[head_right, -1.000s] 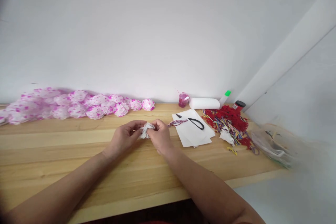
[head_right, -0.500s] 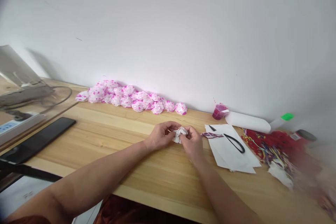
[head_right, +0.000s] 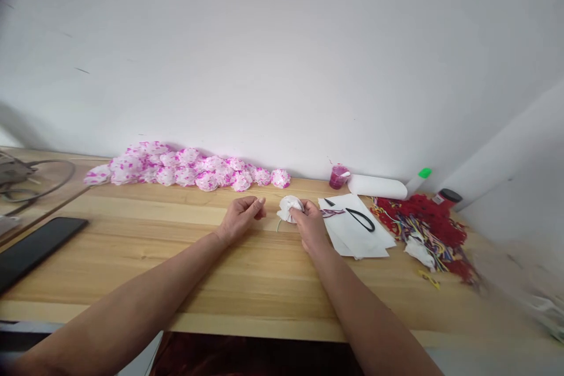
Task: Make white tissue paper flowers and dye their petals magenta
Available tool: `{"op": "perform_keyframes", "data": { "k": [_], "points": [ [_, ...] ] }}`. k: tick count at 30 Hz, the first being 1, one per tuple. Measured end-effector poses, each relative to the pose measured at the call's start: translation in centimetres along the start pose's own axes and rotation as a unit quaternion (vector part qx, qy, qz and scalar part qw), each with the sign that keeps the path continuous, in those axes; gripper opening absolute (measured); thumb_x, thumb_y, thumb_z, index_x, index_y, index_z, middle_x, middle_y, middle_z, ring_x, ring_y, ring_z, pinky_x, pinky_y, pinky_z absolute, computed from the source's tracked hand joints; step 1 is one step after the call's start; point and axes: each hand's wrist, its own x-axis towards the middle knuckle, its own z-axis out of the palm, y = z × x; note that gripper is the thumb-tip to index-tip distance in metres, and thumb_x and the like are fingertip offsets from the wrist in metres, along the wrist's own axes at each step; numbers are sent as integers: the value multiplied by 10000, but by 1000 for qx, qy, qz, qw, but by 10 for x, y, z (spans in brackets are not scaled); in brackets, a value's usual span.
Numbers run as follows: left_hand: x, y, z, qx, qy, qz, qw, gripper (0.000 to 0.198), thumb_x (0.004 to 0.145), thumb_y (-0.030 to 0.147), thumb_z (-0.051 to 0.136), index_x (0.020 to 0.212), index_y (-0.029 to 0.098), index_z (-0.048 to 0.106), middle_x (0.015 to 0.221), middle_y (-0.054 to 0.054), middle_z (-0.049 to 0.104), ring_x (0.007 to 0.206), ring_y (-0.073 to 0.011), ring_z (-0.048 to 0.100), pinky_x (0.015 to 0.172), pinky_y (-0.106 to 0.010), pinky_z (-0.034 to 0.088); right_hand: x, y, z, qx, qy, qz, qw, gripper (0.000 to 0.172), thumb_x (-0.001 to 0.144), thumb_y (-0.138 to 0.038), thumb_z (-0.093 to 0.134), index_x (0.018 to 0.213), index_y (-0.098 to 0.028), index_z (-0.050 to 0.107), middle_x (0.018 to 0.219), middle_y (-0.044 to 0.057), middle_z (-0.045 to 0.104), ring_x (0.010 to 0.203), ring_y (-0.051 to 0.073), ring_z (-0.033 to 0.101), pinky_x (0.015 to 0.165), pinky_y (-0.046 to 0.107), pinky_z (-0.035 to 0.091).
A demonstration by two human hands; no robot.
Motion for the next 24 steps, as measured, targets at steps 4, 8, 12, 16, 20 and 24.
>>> {"op": "perform_keyframes", "data": {
  "k": [4,8,12,16,20,24],
  "points": [
    [-8,3,7,9,-22,-6,1000,394,727,504,758,854,156,624,775,-18,659,688,-140,587,642,-258,459,-5,-6,2,38,-11,28,999,305,592,-304,766,839,-207,615,817,3,697,736,191,644,638,302,500],
    [-7,1,13,-68,-62,-52,994,567,695,387,803,1143,158,542,872,-32,665,741,-147,635,696,-286,501,-12,-11,7,57,-33,44,997,304,588,-292,769,841,-206,624,826,-1,699,741,185,639,650,294,494],
    [-7,3,15,-118,-87,-91,985,533,717,373,775,1144,150,548,750,3,651,603,-118,600,604,-258,475,-17,-13,11,52,-46,56,996,281,588,-289,772,809,-198,625,772,-12,681,692,168,604,621,281,467],
    [-7,7,14,-150,-45,-115,981,482,738,381,760,1121,160,568,755,8,658,591,-105,595,572,-230,469,-19,-15,11,37,-54,71,995,235,577,-248,774,741,-192,615,659,-36,623,618,147,551,576,273,435],
    [-6,10,12,-161,-19,-144,976,505,779,426,733,1173,165,554,773,-3,664,625,-114,616,548,-215,489,-18,-15,9,49,-52,76,995,230,602,-257,767,742,-194,596,669,-37,610,616,141,541,580,280,444],
    [-9,11,13,-145,-53,-168,974,561,799,493,713,1218,159,550,827,-46,678,708,-152,650,507,-210,498,-18,-12,10,71,-34,57,995,259,635,-278,759,813,-202,587,761,-26,638,681,144,569,631,286,468]
  ]
}}
